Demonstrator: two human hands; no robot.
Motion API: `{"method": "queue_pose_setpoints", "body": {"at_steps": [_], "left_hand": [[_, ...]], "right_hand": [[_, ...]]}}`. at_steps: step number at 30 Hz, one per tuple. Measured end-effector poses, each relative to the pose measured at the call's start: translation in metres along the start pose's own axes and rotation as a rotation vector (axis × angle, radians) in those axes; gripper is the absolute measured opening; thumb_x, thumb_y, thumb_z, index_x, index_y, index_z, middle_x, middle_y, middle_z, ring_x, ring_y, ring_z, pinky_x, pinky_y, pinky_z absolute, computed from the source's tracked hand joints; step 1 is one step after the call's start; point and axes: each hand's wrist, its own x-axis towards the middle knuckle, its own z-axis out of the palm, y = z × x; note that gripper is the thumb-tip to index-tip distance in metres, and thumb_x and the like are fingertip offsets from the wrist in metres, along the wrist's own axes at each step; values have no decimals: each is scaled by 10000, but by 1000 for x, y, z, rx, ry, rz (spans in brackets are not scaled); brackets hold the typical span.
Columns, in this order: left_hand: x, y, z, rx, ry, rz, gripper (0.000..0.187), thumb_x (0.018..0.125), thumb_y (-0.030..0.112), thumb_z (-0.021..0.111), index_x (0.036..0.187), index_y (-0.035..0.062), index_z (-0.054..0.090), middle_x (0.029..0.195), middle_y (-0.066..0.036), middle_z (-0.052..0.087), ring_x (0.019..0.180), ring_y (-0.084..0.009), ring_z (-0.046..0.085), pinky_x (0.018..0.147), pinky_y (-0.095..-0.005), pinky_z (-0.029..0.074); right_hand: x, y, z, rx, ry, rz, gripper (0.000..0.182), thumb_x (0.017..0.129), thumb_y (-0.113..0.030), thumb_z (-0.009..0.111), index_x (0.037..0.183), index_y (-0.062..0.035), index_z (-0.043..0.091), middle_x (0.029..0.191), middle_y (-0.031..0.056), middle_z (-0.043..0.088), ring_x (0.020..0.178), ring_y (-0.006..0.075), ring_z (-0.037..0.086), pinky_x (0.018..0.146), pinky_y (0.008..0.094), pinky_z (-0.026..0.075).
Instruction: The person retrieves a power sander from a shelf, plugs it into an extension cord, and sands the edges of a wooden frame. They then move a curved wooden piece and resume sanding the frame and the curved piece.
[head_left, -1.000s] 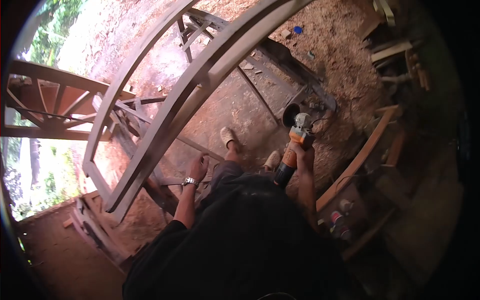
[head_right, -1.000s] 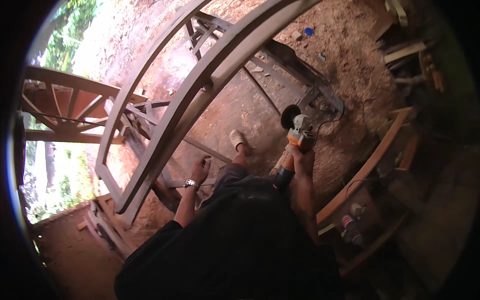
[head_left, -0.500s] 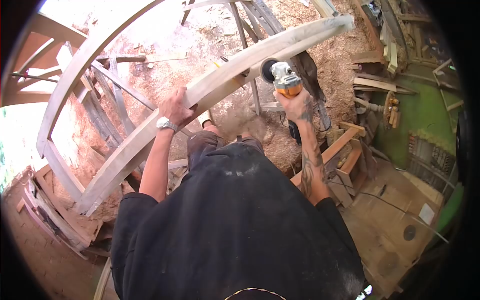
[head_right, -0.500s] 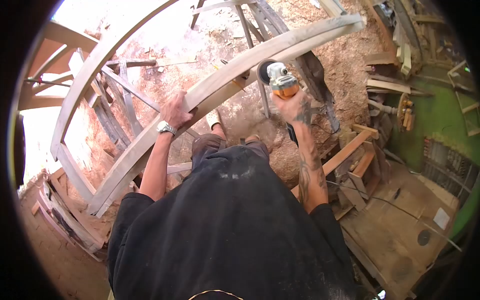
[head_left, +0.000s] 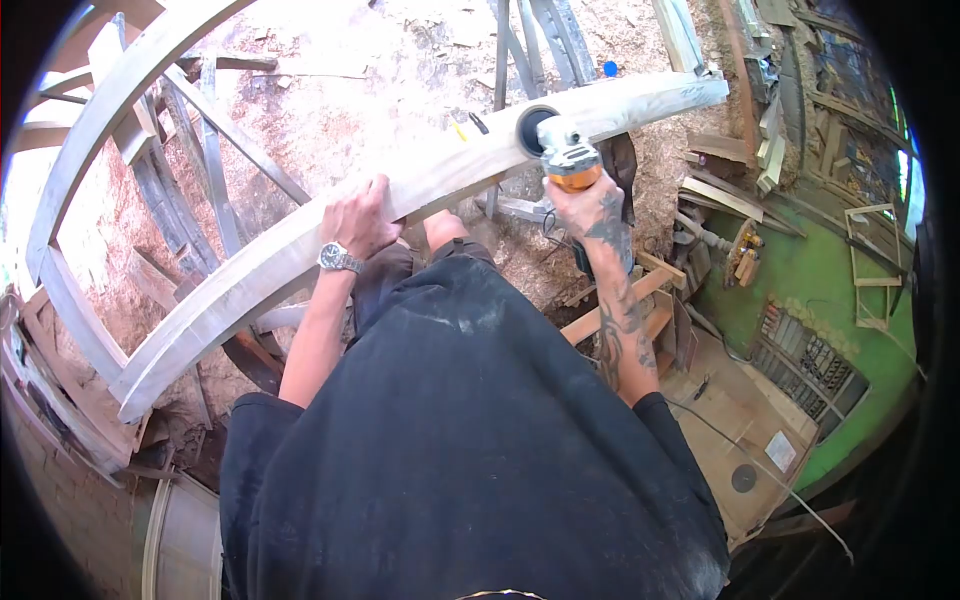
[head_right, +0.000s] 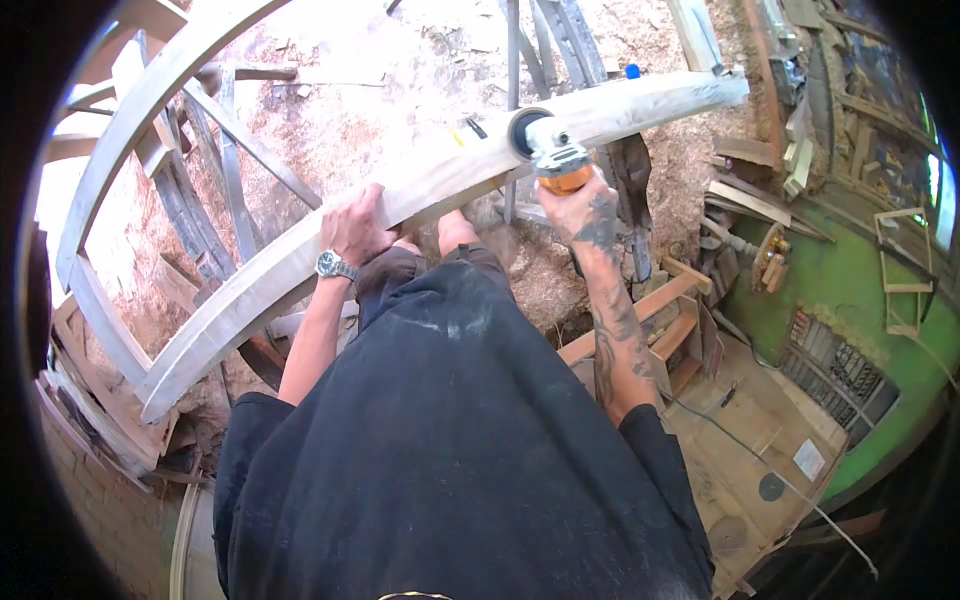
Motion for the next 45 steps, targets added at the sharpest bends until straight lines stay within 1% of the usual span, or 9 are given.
{"method": "queue_pose_setpoints", "body": {"at_steps": [5, 9, 13, 17, 21, 24, 31, 38, 45], "left_hand": [[0, 3, -3, -13, 71, 39, 462, 681, 315, 778, 1057, 89, 632, 955, -136, 710, 852, -342, 712, 745, -458, 569], [4, 1, 1, -38, 70, 38, 460, 683, 325, 782, 1047, 87, 632, 917, -147, 705, 844, -339, 710, 737, -458, 565], [2, -1, 0, -29, 107, 63, 446, 694, 324, 777, 1042, 89, 630, 905, -146, 705, 833, -336, 713, 729, -454, 565], [2, -1, 2, -17, 86, 52, 436, 698, 317, 773, 1040, 89, 628, 909, -141, 707, 841, -331, 713, 725, -451, 564], [1, -2, 2, -36, 81, 54, 442, 687, 301, 770, 1047, 89, 626, 916, -146, 707, 839, -345, 711, 711, -461, 567], [-1, -3, 3, -54, 59, 29, 462, 670, 284, 762, 1065, 88, 624, 930, -146, 710, 838, -356, 712, 697, -470, 577], [-2, 0, 0, -18, 20, 5, 461, 674, 290, 764, 1066, 95, 623, 945, -140, 724, 785, -372, 727, 646, -475, 586], [-2, -5, 4, -19, 5, 11, 504, 720, 379, 783, 1108, 104, 617, 892, -173, 743, 772, -376, 734, 658, -481, 589], [0, -5, 5, 2, -26, -8, 496, 739, 392, 770, 1116, 101, 633, 894, -182, 748, 779, -370, 741, 662, -475, 596]], "right_hand": [[27, 8, -19, 4, -40, 174, 454, 779, -363, 834, 1024, 14, 765, 922, 182, 784, 850, 302, 778, 768, 394, 604], [-4, -20, 0, 12, -90, 65, 462, 751, -321, 854, 1044, 21, 750, 968, 218, 771, 940, 351, 769, 836, 427, 599], [-7, -14, 5, 29, -57, -4, 439, 761, -317, 839, 1045, 3, 739, 908, 208, 767, 855, 343, 775, 753, 414, 612], [14, -5, -9, -41, -50, 223, 442, 766, -323, 831, 1023, 22, 731, 891, 206, 767, 829, 327, 778, 738, 434, 611], [-20, -38, 11, 93, -45, 27, 390, 767, -298, 838, 971, 22, 750, 917, 216, 768, 862, 332, 772, 774, 414, 594], [-40, -31, 39, 42, -129, -115, 473, 762, -328, 852, 1041, 26, 708, 859, 178, 766, 852, 296, 777, 776, 406, 616], [-17, -20, 14, 18, -47, 142, 391, 771, -309, 838, 1012, -11, 760, 897, 156, 787, 813, 272, 782, 750, 390, 620], [-57, -54, 48, 5, -117, -93, 429, 750, -303, 857, 1015, 13, 739, 909, 188, 774, 847, 302, 778, 759, 408, 606], [-33, -35, 18, 43, -65, 90, 382, 780, -288, 836, 1010, 7, 756, 922, 168, 781, 855, 279, 779, 753, 392, 600]]}}
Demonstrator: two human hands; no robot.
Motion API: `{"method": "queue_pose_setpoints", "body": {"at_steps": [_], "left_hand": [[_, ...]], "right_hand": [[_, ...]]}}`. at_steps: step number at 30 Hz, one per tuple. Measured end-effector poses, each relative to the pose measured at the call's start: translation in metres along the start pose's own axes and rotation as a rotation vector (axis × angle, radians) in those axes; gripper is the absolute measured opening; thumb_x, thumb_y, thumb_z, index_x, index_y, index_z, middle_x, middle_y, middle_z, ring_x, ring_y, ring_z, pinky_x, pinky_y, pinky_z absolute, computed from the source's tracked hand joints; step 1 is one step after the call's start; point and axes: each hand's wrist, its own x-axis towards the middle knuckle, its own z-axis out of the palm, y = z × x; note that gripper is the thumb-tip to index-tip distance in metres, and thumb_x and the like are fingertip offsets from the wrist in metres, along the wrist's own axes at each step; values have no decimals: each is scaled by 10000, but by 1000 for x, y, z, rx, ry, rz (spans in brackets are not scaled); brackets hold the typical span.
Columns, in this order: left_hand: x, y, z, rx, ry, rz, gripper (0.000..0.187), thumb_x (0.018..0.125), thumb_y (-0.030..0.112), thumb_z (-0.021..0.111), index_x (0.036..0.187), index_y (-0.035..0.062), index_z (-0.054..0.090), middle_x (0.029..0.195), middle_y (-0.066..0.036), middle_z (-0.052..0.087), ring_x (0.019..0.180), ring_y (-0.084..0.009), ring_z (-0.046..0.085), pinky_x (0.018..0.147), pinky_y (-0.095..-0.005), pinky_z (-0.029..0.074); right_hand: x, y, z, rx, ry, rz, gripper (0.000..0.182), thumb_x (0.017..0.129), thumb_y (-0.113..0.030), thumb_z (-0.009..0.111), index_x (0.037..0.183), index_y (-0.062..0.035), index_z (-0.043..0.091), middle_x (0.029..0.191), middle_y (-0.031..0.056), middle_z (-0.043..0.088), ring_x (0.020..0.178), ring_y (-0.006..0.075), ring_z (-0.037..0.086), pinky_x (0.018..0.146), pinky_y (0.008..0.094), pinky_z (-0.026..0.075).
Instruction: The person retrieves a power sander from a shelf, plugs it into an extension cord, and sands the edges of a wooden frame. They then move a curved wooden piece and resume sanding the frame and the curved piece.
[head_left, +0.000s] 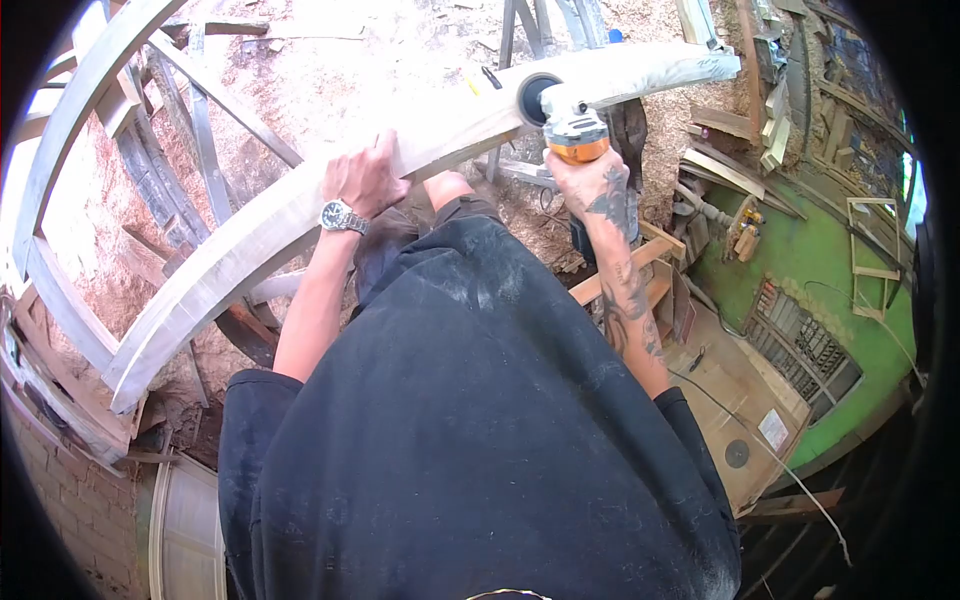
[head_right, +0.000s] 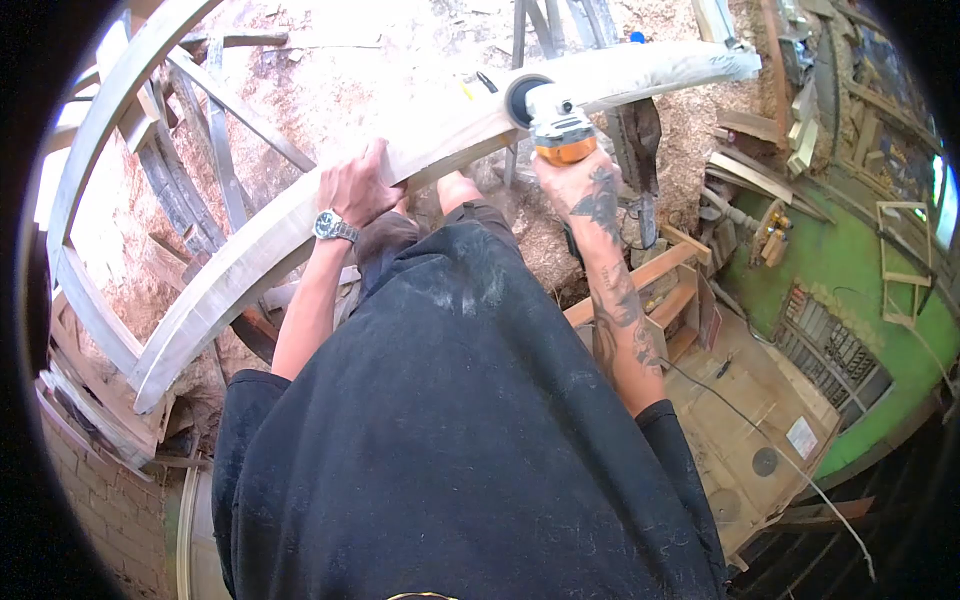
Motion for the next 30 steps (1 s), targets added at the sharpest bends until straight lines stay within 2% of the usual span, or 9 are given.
{"method": "queue_pose_setpoints", "body": {"at_steps": [3, 6, 12, 16, 18, 21, 25, 28, 30], "left_hand": [[-2, 1, 1, -21, 74, 28, 419, 688, 280, 765, 1031, 102, 605, 850, -166, 737, 733, -381, 731, 617, -475, 584], [-3, -2, 4, -46, 131, 59, 415, 686, 277, 763, 1028, 102, 606, 839, -167, 730, 731, -381, 728, 618, -477, 582], [-2, 1, -2, -30, 51, 20, 384, 685, 269, 759, 993, 98, 607, 820, -168, 718, 737, -382, 725, 621, -478, 578], [-2, 4, -3, -34, 105, 29, 371, 689, 264, 754, 989, 98, 611, 795, -161, 719, 727, -380, 724, 619, -477, 577], [-3, 2, 1, -42, 110, 23, 368, 694, 261, 752, 993, 98, 613, 790, -162, 722, 723, -381, 724, 617, -477, 576], [-1, -2, 4, 14, 39, 27, 486, 761, 427, 768, 1110, 114, 639, 834, -185, 748, 740, -361, 745, 650, -473, 599], [-1, -2, 3, 8, 0, -6, 484, 764, 441, 766, 1101, 116, 641, 825, -185, 745, 728, -361, 744, 637, -474, 597], [0, -2, 5, 2, 46, 13, 478, 768, 441, 760, 1098, 118, 639, 811, -184, 742, 718, -362, 742, 630, -473, 596], [-1, -3, 9, 2, 101, 40, 477, 772, 443, 757, 1101, 118, 636, 803, -184, 741, 716, -364, 742, 627, -473, 596]], "right_hand": [[-22, -13, 22, -23, -54, -77, 435, 752, -312, 854, 1039, -6, 738, 914, 181, 773, 855, 289, 776, 762, 395, 600], [-36, -11, 41, -60, -93, -223, 464, 747, -317, 857, 1059, -2, 722, 877, 180, 765, 811, 303, 767, 744, 405, 603], [-19, -2, 23, 19, -94, -52, 446, 759, -302, 852, 1068, -9, 722, 854, 150, 768, 767, 291, 762, 681, 428, 589], [-42, -22, 41, -70, -62, -246, 454, 767, -290, 846, 1095, -9, 706, 890, 171, 764, 820, 321, 763, 721, 424, 589], [-42, -26, 38, -23, -109, -233, 474, 750, -310, 858, 1085, -13, 704, 904, 186, 758, 852, 337, 762, 747, 416, 595], [-28, -11, 28, -93, -47, -146, 450, 765, -317, 850, 1063, -8, 713, 898, 180, 764, 851, 322, 768, 754, 405, 599], [-28, -16, 32, -70, -58, -132, 509, 727, -359, 861, 1019, 24, 697, 857, 225, 745, 855, 394, 756, 742, 447, 599], [-48, -32, 45, 2, -126, -268, 534, 730, -366, 862, 1060, 16, 689, 864, 226, 741, 885, 398, 753, 760, 447, 597], [-49, -34, 41, -23, -104, -268, 533, 737, -379, 870, 1062, 7, 697, 891, 223, 742, 901, 379, 753, 769, 436, 593]]}}
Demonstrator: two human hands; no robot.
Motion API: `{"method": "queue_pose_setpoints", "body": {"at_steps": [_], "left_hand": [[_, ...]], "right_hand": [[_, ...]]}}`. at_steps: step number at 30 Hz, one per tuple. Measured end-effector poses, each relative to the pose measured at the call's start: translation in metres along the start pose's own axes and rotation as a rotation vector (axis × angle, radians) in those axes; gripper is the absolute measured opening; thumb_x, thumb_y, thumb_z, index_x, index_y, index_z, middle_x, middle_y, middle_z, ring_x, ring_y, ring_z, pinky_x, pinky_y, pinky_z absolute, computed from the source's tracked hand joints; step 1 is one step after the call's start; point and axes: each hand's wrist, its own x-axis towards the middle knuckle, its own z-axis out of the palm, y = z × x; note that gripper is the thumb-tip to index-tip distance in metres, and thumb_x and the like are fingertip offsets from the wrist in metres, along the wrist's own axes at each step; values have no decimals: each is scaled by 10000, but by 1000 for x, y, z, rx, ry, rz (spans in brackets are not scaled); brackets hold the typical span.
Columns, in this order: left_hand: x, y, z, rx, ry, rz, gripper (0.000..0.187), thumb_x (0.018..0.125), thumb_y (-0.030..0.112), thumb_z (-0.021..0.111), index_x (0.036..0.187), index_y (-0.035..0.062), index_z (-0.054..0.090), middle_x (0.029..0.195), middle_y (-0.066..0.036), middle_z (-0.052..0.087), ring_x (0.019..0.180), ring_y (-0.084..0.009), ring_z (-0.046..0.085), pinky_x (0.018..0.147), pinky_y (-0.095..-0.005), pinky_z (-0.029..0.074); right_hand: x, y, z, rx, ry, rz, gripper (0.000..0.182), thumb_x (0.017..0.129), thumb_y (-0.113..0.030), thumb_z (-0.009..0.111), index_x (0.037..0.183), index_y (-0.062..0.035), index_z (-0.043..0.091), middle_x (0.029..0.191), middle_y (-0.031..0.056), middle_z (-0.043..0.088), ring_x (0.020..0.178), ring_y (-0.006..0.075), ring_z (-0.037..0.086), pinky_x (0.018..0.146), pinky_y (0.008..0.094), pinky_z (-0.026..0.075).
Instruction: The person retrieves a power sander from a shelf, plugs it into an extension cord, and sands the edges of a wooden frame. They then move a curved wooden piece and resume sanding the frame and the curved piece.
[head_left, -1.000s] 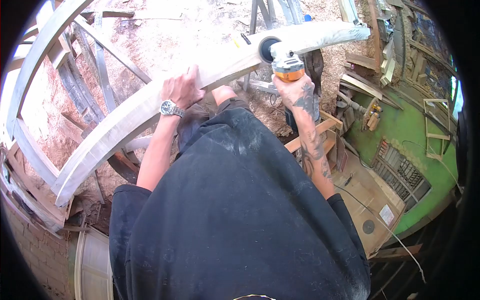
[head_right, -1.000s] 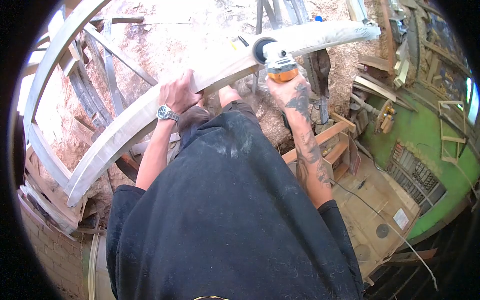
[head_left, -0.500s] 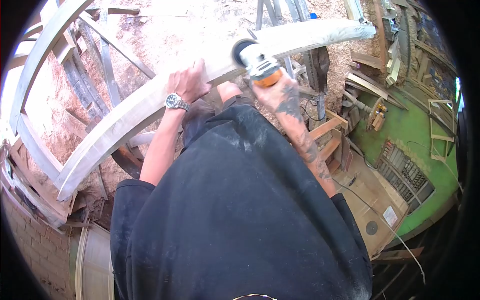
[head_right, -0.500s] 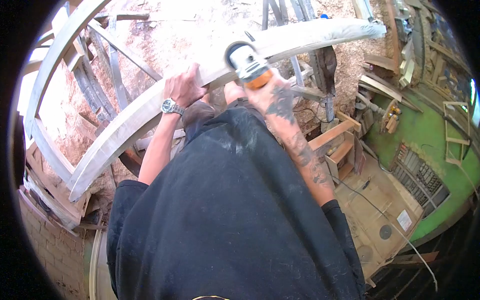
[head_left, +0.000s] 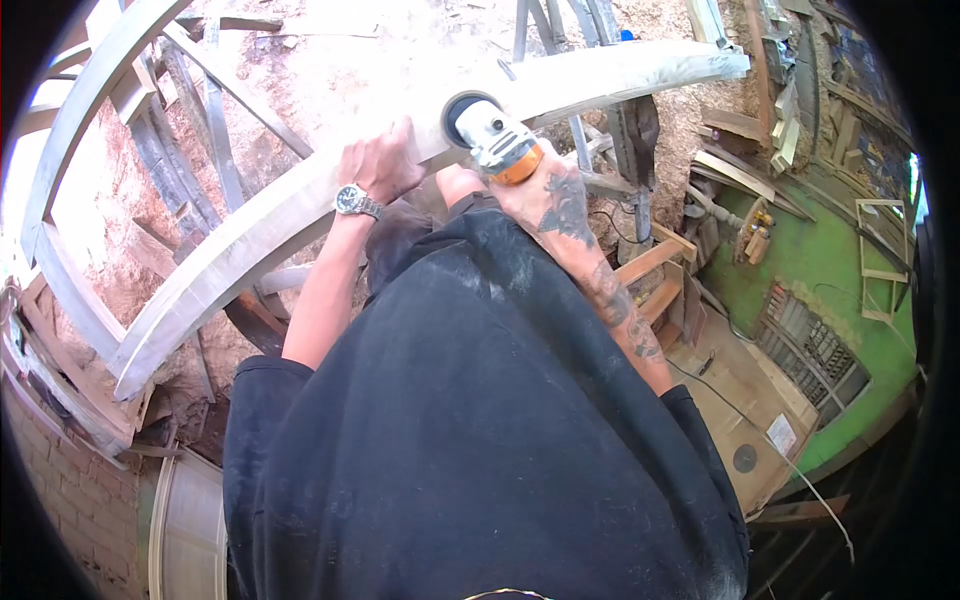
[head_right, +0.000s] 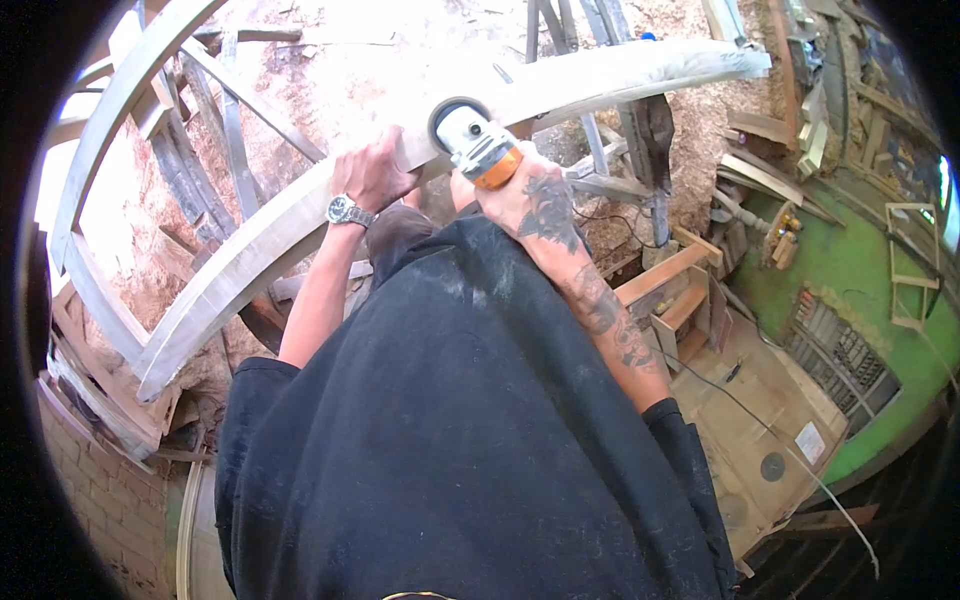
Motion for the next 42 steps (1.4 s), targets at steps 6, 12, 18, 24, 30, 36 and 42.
{"method": "queue_pose_setpoints", "body": {"at_steps": [6, 12, 18, 24, 30, 36, 42], "left_hand": [[2, 2, -7, 1, -103, -35, 479, 775, 432, 752, 1112, 113, 634, 800, -185, 740, 717, -366, 742, 626, -474, 595], [1, 4, -9, -12, -65, -23, 314, 722, 247, 712, 976, 87, 617, 805, -182, 731, 728, -376, 735, 623, -485, 580], [1, 6, -11, -10, -48, -10, 352, 719, 261, 715, 1020, 103, 625, 794, -175, 728, 729, -375, 733, 622, -475, 585], [1, 6, -12, 12, -65, -8, 388, 718, 253, 711, 1064, 112, 611, 802, -169, 732, 716, -376, 731, 619, -480, 586], [0, 7, -13, 4, -34, -2, 398, 713, 281, 736, 1051, 111, 615, 815, -169, 737, 718, -375, 733, 624, -476, 590], [1, 8, -14, 15, -42, -2, 418, 710, 288, 748, 1074, 110, 648, 776, -159, 722, 696, -369, 724, 635, -476, 594], [1, 6, -8, 22, 0, 12, 427, 714, 277, 735, 1098, 103, 667, 779, -171, 730, 705, -363, 732, 628, -469, 597]], "right_hand": [[1, 3, -14, -4, -4, 135, 518, 747, -363, 875, 1063, 8, 699, 903, 210, 748, 868, 348, 757, 751, 418, 587], [-5, 16, -2, -18, -6, 59, 488, 757, -328, 856, 1094, -12, 699, 904, 194, 754, 854, 336, 760, 749, 405, 591], [16, 45, -41, -9, 94, 236, 414, 756, -339, 837, 1001, -19, 742, 905, 197, 766, 863, 343, 769, 756, 420, 606], [-12, 10, 6, 32, 16, 10, 541, 765, -327, 848, 1156, 11, 690, 910, 207, 760, 857, 345, 771, 768, 434, 612], [-4, 52, -22, -51, 71, 177, 532, 745, -390, 861, 1047, 18, 702, 844, 198, 754, 812, 342, 765, 727, 412, 612], [3, 46, -20, 15, 106, 225, 454, 753, -353, 838, 1006, 12, 741, 894, 218, 760, 861, 354, 766, 765, 427, 608], [-15, 17, -11, 31, 16, 84, 472, 757, -317, 856, 1057, 9, 693, 934, 227, 743, 908, 379, 749, 803, 421, 599]]}}
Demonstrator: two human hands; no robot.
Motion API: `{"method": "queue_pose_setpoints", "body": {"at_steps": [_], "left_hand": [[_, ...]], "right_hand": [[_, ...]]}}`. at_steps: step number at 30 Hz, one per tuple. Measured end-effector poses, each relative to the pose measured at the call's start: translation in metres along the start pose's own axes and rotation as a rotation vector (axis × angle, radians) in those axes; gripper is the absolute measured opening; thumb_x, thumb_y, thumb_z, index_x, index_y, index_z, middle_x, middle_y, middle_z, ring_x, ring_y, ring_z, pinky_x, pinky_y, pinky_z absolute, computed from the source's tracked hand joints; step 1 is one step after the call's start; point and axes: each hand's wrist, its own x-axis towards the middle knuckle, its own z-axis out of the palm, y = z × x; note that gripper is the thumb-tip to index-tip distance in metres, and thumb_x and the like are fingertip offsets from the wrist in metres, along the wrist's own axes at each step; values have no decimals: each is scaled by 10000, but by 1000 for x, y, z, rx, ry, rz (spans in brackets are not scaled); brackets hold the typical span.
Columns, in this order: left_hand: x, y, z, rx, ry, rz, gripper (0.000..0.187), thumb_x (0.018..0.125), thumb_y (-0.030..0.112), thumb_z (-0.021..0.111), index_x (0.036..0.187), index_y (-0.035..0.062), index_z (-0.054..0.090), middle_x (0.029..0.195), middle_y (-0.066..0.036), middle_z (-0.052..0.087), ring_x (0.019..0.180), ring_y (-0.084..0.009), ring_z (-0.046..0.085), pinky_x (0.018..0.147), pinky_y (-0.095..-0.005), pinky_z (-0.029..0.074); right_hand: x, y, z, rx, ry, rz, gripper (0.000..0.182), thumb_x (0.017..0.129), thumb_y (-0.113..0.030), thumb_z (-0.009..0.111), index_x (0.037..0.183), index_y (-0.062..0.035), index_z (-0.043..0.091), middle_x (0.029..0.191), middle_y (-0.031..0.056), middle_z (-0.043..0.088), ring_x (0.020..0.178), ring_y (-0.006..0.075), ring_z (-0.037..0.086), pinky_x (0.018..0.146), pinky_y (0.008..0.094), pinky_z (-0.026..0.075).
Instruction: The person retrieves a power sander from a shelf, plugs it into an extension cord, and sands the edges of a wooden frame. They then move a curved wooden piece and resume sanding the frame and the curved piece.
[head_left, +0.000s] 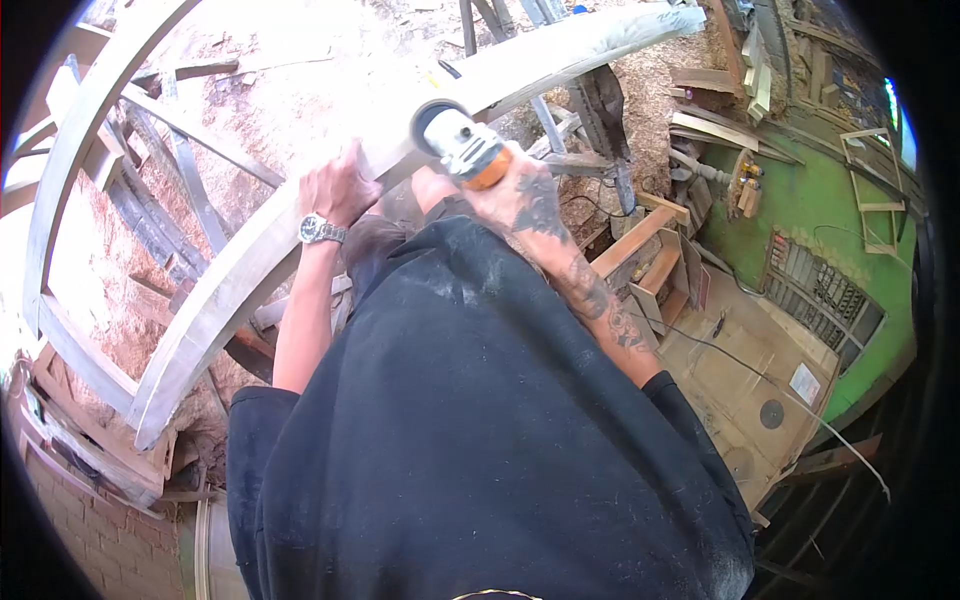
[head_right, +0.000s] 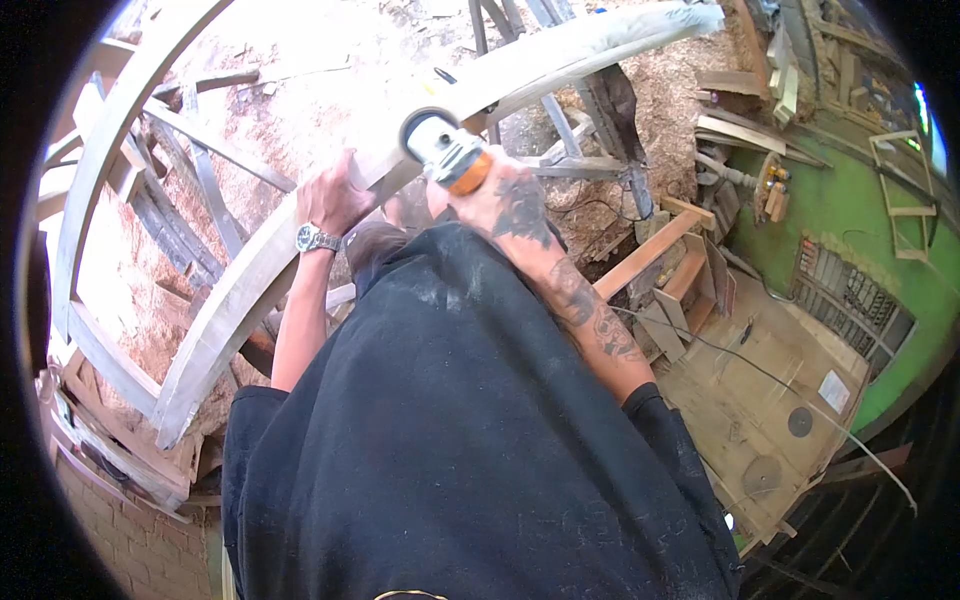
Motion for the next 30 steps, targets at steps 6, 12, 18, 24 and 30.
{"method": "queue_pose_setpoints", "body": {"at_steps": [6, 12, 18, 24, 30], "left_hand": [[0, 8, -7, -6, 0, -20, 518, 745, 367, 779, 1184, 110, 680, 771, -179, 728, 700, -362, 734, 625, -460, 597], [1, 6, -8, -14, 38, 4, 463, 745, 409, 794, 1058, 98, 657, 766, -190, 724, 700, -371, 731, 609, -469, 586], [1, 4, -5, -6, 5, 6, 459, 751, 407, 791, 1060, 96, 657, 752, -196, 719, 681, -377, 727, 604, -471, 586], [2, 8, -8, -26, 44, 32, 454, 761, 404, 780, 1069, 92, 664, 748, -197, 720, 681, -373, 730, 597, -472, 585], [2, 6, -6, -34, 17, 7, 461, 752, 406, 796, 1061, 89, 664, 749, -190, 722, 681, -368, 732, 602, -467, 586]], "right_hand": [[19, 39, -20, -57, 11, 99, 488, 753, -316, 831, 1107, -4, 707, 991, 193, 758, 937, 323, 758, 821, 414, 597], [44, 55, -46, -76, 125, 291, 520, 714, -438, 838, 974, 6, 758, 907, 211, 769, 874, 329, 770, 789, 427, 601], [42, 41, -40, -19, 149, 287, 503, 717, -401, 841, 999, 5, 747, 906, 196, 770, 842, 334, 771, 754, 439, 608], [31, 39, -28, -8, 112, 146, 485, 748, -367, 841, 1060, -8, 744, 974, 213, 769, 918, 346, 767, 809, 436, 607], [61, 70, -55, -10, 121, 375, 514, 728, -434, 837, 957, 19, 763, 901, 217, 770, 844, 330, 773, 777, 425, 610]]}}
